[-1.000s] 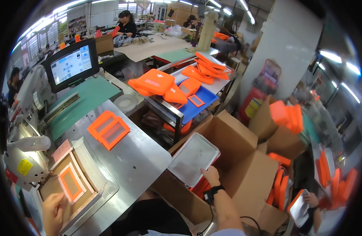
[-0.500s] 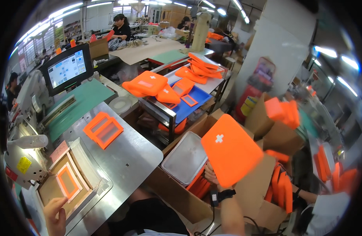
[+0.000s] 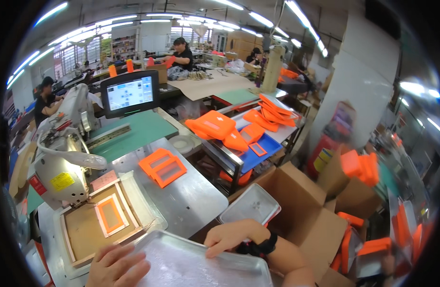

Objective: Operating an industrial sewing machine to assemble orange leather pouches and components.

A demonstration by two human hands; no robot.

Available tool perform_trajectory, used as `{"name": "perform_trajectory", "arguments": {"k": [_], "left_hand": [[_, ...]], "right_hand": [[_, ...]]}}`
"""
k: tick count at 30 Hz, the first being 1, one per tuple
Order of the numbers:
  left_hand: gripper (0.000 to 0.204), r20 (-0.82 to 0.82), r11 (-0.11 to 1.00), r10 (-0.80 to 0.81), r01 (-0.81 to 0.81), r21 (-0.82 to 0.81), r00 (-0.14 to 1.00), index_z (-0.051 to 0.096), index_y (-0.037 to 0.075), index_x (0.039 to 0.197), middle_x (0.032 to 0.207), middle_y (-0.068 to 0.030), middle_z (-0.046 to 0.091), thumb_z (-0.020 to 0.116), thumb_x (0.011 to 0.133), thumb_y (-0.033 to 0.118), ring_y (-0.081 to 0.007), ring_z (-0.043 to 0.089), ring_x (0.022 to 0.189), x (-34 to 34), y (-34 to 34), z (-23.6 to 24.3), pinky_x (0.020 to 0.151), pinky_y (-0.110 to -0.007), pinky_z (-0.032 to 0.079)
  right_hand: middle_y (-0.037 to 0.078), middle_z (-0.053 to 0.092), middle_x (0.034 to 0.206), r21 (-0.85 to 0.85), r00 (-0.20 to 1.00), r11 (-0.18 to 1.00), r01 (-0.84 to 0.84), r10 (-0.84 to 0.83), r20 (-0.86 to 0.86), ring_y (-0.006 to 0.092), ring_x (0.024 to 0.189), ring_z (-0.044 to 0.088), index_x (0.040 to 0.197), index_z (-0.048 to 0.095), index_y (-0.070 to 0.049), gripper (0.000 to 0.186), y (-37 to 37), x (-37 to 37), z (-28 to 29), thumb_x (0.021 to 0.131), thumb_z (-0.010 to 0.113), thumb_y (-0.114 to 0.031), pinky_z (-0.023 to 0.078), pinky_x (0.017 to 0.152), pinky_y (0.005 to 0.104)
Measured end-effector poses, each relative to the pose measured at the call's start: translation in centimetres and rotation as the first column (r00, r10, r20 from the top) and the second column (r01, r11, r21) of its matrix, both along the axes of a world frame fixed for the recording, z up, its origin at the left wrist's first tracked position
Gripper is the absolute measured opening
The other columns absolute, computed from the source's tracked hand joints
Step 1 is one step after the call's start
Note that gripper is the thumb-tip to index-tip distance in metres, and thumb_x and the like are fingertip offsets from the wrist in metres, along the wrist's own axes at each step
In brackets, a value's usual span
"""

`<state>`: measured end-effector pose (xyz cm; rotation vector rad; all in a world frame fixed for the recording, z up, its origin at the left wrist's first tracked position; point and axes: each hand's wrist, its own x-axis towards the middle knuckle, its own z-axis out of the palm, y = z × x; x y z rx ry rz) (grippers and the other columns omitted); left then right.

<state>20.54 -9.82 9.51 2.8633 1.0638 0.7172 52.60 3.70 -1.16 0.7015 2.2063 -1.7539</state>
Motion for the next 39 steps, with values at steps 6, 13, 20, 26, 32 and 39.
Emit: {"name": "perform_trajectory", "arguments": {"k": [6,13,20,26,32,39], "left_hand": [[0.024,0.01,0.936,0.342,-0.342,0.085,0.939,0.07,0.006,0.096,0.094,-0.0093,0.07,0.065,0.073,0.004,-0.0283,0.065,0.089,-5.6,-4.0,1.6,0.082,-0.041,0.049],[0.017,-0.038,0.607,0.794,-0.794,0.039,0.606,0.073,0.012,0.088,0.098,-0.0086,0.071,0.072,0.072,0.009,-0.0275,0.062,0.086,-11.2,-9.5,-1.0,0.081,-0.041,0.043],[0.015,0.106,0.587,0.795,-0.802,0.113,0.597,0.069,0.012,0.084,0.083,-0.001,0.069,0.074,0.07,0.01,-0.0241,0.057,0.073,-13.8,-4.6,-5.4,0.069,-0.037,0.044],[0.017,0.091,0.616,0.778,-0.783,0.089,0.622,0.066,0.01,0.084,0.079,-0.0026,0.066,0.073,0.069,0.008,-0.0259,0.054,0.071,-15.1,-2.0,-5.3,0.067,-0.037,0.045],[0.025,0.032,0.649,0.753,-0.749,0.134,0.657,0.066,0.009,0.089,0.085,-0.0029,0.066,0.074,0.066,0.005,-0.0259,0.054,0.075,-16.1,-0.7,-6.9,0.07,-0.037,0.045],[0.034,0.048,0.715,0.695,-0.683,-0.149,0.717,0.071,0.012,0.106,0.113,-0.0078,0.064,0.076,0.072,0.009,-0.0283,0.055,0.09,-16.1,-1.1,-8.5,0.084,-0.036,0.048]], "right_hand": [[0.007,0.064,0.094,0.314,0.947,0.918,0.243,-0.154,-0.283,0.0148,0.087,0.057,0.109,0.063,-0.002,0.029,2.3,-6.0,5.5,0.1,0.053,-0.027,0.048,0.08,0.0312],[0.015,0.063,0.117,0.429,0.726,0.844,0.323,0.07,-0.684,0.0181,0.08,0.062,0.119,0.066,-0.001,0.053,-0.4,-11.5,9.1,0.083,0.079,-0.037,0.05,0.067,0.0288],[0.011,0.066,0.098,0.735,0.812,0.618,0.28,0.256,-0.524,0.0272,0.084,0.065,0.106,0.068,-0.004,0.028,1.3,-17.1,6.2,0.08,0.076,-0.011,0.054,0.072,0.0344],[0.009,0.065,0.092,0.712,0.842,0.643,0.282,0.189,-0.504,0.0279,0.081,0.064,0.098,0.066,-0.004,0.02,4.3,-18.6,6.0,0.081,0.073,-0.009,0.052,0.07,0.0351],[0.009,0.065,0.093,0.794,0.874,0.559,0.241,0.231,-0.428,0.029,0.084,0.063,0.095,0.065,-0.003,0.017,5.2,-18.9,5.6,0.08,0.071,-0.008,0.051,0.071,0.0355],[0.007,0.066,0.092,0.901,0.866,0.401,0.167,0.378,-0.328,0.0248,0.087,0.063,0.093,0.066,-0.005,0.015,5.1,-18.9,1.6,0.078,0.07,-0.008,0.05,0.073,0.0358]]}}
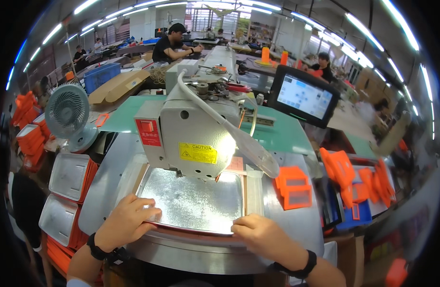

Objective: Operating an industrial sewing machine to assemble orange leather pouches and components.

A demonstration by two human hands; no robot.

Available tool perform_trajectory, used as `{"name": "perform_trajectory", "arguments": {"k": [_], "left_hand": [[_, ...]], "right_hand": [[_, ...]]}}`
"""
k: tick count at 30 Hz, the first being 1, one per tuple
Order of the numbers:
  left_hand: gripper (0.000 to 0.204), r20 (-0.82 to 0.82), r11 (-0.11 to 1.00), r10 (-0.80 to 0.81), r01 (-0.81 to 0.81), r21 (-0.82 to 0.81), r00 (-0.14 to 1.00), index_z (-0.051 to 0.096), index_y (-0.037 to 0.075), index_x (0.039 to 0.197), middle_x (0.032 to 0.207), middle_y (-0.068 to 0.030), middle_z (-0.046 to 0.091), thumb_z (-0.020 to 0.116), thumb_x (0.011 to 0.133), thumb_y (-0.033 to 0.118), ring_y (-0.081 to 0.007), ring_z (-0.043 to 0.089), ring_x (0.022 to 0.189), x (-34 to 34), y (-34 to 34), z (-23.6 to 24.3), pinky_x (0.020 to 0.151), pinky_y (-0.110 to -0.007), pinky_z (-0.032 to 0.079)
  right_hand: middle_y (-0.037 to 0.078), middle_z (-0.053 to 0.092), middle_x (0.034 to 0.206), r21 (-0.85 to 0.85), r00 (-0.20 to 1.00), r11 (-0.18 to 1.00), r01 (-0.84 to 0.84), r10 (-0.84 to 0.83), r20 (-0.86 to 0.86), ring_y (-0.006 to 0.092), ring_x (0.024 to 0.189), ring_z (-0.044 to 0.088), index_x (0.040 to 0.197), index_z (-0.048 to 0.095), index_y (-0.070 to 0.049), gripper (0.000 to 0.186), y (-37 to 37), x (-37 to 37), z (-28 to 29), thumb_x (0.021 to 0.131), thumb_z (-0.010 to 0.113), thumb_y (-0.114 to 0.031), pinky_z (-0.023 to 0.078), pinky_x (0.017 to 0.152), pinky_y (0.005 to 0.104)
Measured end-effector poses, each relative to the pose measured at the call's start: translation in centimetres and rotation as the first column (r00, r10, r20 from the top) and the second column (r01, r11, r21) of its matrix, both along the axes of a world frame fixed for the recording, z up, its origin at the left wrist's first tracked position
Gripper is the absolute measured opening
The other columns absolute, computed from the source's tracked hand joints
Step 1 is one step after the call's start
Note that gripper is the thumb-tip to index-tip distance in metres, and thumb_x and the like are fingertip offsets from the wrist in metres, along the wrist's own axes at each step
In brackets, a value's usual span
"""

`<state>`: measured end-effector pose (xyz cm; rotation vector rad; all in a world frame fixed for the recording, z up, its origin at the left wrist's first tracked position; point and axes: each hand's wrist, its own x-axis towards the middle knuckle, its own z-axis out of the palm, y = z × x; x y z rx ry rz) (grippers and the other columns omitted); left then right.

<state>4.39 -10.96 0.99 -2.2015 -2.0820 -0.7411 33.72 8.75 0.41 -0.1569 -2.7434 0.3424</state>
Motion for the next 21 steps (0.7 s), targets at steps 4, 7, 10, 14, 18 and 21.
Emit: {"name": "perform_trajectory", "arguments": {"k": [4,7,10,14,18,21], "left_hand": [[0.033,-0.042,0.999,-0.032,0.031,-0.027,0.999,0.074,0.016,0.106,0.116,-0.0076,0.063,0.078,0.073,0.014,-0.0278,0.054,0.091,-0.4,-0.6,-1.5,0.085,-0.036,0.047],[0.032,-0.046,0.999,-0.036,0.035,-0.029,0.998,0.076,0.017,0.104,0.117,-0.0071,0.063,0.078,0.073,0.015,-0.0272,0.054,0.091,-0.6,-0.5,-1.6,0.085,-0.036,0.047],[0.031,-0.022,0.998,-0.054,0.054,-0.037,0.998,0.076,0.017,0.103,0.118,-0.0071,0.063,0.078,0.073,0.014,-0.0269,0.054,0.092,-0.6,-0.4,-1.7,0.085,-0.036,0.046],[0.031,-0.023,0.997,-0.057,0.056,-0.049,0.998,0.075,0.017,0.104,0.118,-0.0058,0.062,0.077,0.073,0.016,-0.0255,0.055,0.092,-0.5,-0.4,-1.6,0.085,-0.036,0.046],[0.028,-0.029,0.997,-0.037,0.035,-0.072,0.999,0.075,0.016,0.103,0.118,-0.0051,0.062,0.076,0.075,0.018,-0.0243,0.055,0.093,-0.4,-0.6,-1.7,0.088,-0.037,0.045],[0.023,-0.146,0.98,-0.106,0.079,-0.181,0.983,0.075,0.015,0.099,0.117,-0.0053,0.062,0.076,0.077,0.024,-0.0241,0.056,0.094,0.0,0.2,0.5,0.094,-0.04,0.042]], "right_hand": [[0.005,0.066,0.092,0.064,0.997,0.998,-0.004,-0.001,0.078,0.0225,0.093,0.063,0.092,0.067,-0.007,0.016,-0.3,0.0,-1.1,0.076,0.07,-0.01,0.047,0.079,0.0346],[0.004,0.066,0.093,0.111,0.997,0.994,0.001,-0.009,0.074,0.024,0.101,0.061,0.091,0.067,-0.008,0.017,-0.1,-0.3,-0.7,0.075,0.071,-0.011,0.045,0.085,0.035],[0.005,0.066,0.092,0.126,0.998,0.991,-0.037,0.031,0.05,0.0261,0.108,0.06,0.091,0.067,-0.008,0.018,0.3,-0.3,-0.8,0.074,0.072,-0.012,0.043,0.089,0.0372],[0.006,0.066,0.094,0.109,0.998,0.992,-0.06,0.057,0.03,0.028,0.108,0.062,0.092,0.067,-0.006,0.019,0.4,-0.2,-1.3,0.074,0.072,-0.011,0.046,0.09,0.0393],[0.006,0.066,0.093,0.161,0.998,0.985,-0.055,0.049,0.044,0.0275,0.106,0.063,0.092,0.067,-0.004,0.022,0.0,-0.5,-1.4,0.073,0.074,-0.014,0.047,0.093,0.0402],[0.005,0.066,0.091,0.155,0.996,0.987,-0.047,0.035,0.081,0.0247,0.104,0.063,0.09,0.068,-0.005,0.024,-0.1,-0.5,-0.9,0.072,0.076,-0.019,0.046,0.095,0.0399]]}}
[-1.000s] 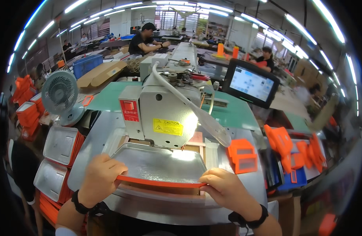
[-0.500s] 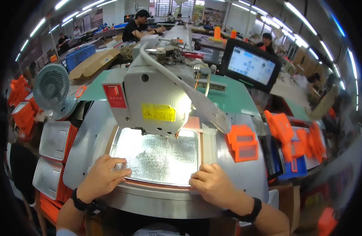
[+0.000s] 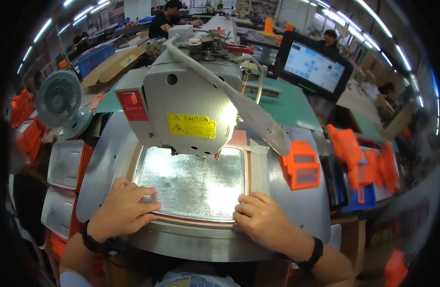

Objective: Operating an industrial sewing machine to assemble orange leather pouches and components.

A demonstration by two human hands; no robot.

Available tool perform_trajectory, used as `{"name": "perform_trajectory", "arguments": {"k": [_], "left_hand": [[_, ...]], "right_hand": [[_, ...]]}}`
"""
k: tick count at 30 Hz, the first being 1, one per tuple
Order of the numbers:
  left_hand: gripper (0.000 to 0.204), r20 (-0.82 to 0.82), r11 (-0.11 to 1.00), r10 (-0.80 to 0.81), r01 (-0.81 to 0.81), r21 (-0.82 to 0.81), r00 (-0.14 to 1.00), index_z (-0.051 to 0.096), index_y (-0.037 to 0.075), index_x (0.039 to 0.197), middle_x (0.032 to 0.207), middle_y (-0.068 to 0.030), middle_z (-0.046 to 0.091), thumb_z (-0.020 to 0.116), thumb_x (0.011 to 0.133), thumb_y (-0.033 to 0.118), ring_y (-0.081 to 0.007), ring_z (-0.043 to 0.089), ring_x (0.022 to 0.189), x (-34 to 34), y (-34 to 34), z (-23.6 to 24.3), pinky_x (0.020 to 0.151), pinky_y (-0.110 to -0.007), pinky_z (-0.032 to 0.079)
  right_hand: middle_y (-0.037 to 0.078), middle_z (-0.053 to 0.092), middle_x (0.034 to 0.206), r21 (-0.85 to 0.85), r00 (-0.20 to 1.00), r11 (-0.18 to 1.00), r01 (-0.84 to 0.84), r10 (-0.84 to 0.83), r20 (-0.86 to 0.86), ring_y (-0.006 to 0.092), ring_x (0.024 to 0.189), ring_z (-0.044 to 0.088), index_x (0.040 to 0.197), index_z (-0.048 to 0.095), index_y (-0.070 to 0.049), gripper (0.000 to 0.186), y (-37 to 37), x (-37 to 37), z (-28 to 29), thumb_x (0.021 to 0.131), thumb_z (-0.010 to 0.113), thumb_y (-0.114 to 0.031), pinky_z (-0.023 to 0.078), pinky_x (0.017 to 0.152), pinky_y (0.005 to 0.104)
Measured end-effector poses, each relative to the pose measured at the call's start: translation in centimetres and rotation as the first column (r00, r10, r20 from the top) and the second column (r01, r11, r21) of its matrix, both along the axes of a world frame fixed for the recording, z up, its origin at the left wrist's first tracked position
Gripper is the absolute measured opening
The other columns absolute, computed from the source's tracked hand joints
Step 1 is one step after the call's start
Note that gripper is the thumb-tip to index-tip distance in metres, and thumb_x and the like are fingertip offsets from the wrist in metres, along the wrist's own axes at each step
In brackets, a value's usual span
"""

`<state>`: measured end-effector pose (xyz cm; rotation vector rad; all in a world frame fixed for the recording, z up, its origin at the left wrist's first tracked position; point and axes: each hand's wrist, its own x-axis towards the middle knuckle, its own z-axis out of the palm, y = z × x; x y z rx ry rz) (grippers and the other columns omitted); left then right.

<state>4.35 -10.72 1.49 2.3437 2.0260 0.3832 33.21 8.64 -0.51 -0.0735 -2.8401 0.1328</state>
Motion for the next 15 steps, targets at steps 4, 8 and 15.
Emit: {"name": "perform_trajectory", "arguments": {"k": [4,8,15], "left_hand": [[0.035,-0.015,0.985,-0.142,0.14,-0.104,0.99,0.072,0.012,0.104,0.118,-0.0086,0.062,0.075,0.078,0.036,-0.0253,0.055,0.102,-2.2,4.1,-0.5,0.101,-0.046,0.036],[0.059,0.018,0.985,-0.17,0.17,0.015,0.985,0.06,0.011,0.122,0.131,-0.013,0.057,0.076,0.076,0.045,-0.0311,0.049,0.122,-2.1,8.6,-2.9,0.106,-0.049,0.033],[0.096,0.091,0.894,-0.248,0.264,-0.362,0.964,0.045,0.009,0.137,0.143,-0.0184,0.048,0.076,0.065,0.065,-0.0375,0.046,0.131,-3.2,13.6,-1.8,0.108,-0.049,0.035]], "right_hand": [[0.003,0.067,0.094,-0.037,0.991,0.999,0.008,-0.003,0.133,0.0215,0.106,0.063,0.089,0.069,-0.008,0.026,0.3,-0.2,1.2,0.071,0.08,-0.023,0.046,0.096,0.0421],[0.002,0.067,0.097,-0.014,0.991,1.0,0.014,-0.012,0.137,0.0209,0.107,0.063,0.089,0.069,-0.01,0.027,0.1,-0.4,1.1,0.071,0.082,-0.024,0.046,0.097,0.0437],[0.002,0.066,0.095,-0.041,0.995,0.999,0.035,-0.031,0.091,0.0206,0.108,0.063,0.087,0.067,-0.009,0.025,0.0,-0.2,0.8,0.072,0.081,-0.024,0.047,0.096,0.0421]]}}
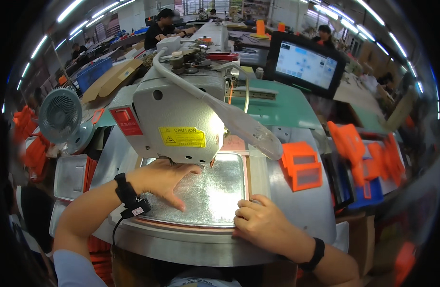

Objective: Operating an industrial sewing machine to assemble orange leather pouches and components.

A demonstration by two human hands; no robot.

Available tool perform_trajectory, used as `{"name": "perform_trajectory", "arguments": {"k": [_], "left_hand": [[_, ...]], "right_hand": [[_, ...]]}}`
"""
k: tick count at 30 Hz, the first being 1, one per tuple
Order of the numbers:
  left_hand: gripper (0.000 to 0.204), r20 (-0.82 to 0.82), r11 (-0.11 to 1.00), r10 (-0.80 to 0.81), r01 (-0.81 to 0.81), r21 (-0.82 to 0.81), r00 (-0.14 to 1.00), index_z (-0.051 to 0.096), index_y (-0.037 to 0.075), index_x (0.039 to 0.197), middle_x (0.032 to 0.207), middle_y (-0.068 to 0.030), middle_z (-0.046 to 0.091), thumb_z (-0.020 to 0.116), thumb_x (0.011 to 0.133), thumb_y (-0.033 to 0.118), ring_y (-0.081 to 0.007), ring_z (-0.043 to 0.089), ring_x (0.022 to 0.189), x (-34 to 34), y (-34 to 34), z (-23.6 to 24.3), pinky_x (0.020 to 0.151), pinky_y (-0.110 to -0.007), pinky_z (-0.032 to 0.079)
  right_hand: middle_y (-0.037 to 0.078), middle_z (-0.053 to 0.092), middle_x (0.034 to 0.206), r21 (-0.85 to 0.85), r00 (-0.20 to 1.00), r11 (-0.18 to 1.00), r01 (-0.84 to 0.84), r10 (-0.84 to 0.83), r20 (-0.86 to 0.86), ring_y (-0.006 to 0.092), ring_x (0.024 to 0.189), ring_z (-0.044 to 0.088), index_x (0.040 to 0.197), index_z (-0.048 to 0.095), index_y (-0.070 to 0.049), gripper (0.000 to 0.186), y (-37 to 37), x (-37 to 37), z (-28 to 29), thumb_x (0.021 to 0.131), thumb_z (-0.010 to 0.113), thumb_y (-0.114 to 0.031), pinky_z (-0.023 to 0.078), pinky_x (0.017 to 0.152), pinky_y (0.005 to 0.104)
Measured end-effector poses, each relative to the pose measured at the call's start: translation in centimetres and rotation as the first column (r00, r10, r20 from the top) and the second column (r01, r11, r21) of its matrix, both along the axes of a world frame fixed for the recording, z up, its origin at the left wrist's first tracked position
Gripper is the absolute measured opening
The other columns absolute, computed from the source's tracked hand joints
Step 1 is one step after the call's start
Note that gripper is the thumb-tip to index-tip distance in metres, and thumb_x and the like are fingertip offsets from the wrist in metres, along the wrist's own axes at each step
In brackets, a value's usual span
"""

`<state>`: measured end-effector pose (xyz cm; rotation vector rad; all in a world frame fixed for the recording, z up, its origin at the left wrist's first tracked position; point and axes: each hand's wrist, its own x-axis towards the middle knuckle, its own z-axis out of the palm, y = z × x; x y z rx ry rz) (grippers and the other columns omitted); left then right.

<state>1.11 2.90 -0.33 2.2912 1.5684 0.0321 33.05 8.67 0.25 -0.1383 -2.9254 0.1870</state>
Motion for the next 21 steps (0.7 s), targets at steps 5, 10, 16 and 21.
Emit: {"name": "perform_trajectory", "arguments": {"k": [5,10,16,21], "left_hand": [[0.087,0.022,0.981,-0.082,0.077,0.177,0.996,0.047,0.008,0.137,0.142,-0.0206,0.048,0.075,0.072,0.058,-0.0387,0.044,0.133,0.2,-1.0,-0.3,0.11,-0.048,0.034],[0.067,-0.025,0.985,0.04,-0.036,0.171,0.999,0.05,0.004,0.137,0.146,-0.0228,0.043,0.07,0.084,0.041,-0.0448,0.039,0.136,2.6,-4.1,-0.1,0.111,-0.048,0.037],[0.096,-0.072,0.981,0.121,-0.13,-0.144,0.99,0.036,0.006,0.149,0.155,-0.0347,0.017,0.072,0.078,0.06,-0.0533,0.015,0.144,5.2,-4.4,2.2,0.113,-0.063,0.024],[0.099,-0.048,0.961,0.166,-0.173,-0.217,0.985,0.033,0.008,0.152,0.159,-0.0323,0.006,0.073,0.078,0.06,-0.0511,0.005,0.147,5.3,-4.4,2.0,0.115,-0.061,0.016]], "right_hand": [[0.002,0.066,0.094,-0.047,1.0,0.999,0.013,-0.013,-0.008,0.0211,0.107,0.063,0.087,0.067,-0.008,0.025,-0.1,0.2,-0.2,0.071,0.081,-0.022,0.048,0.094,0.0405],[0.003,0.066,0.094,-0.085,1.0,0.996,0.003,-0.005,-0.024,0.0213,0.106,0.063,0.087,0.068,-0.007,0.026,0.3,0.2,-0.4,0.07,0.081,-0.021,0.048,0.092,0.0396],[0.007,0.067,0.095,-0.237,0.999,0.971,0.006,-0.018,-0.049,0.0224,0.103,0.064,0.087,0.068,-0.005,0.015,1.3,0.8,-0.6,0.076,0.074,-0.013,0.048,0.09,0.038],[0.015,0.067,0.115,-0.687,0.988,0.716,0.123,-0.156,0.014,0.0298,0.114,0.062,0.11,0.067,0.0,0.033,6.4,0.6,0.2,0.078,0.06,0.004,0.05,0.093,0.0372]]}}
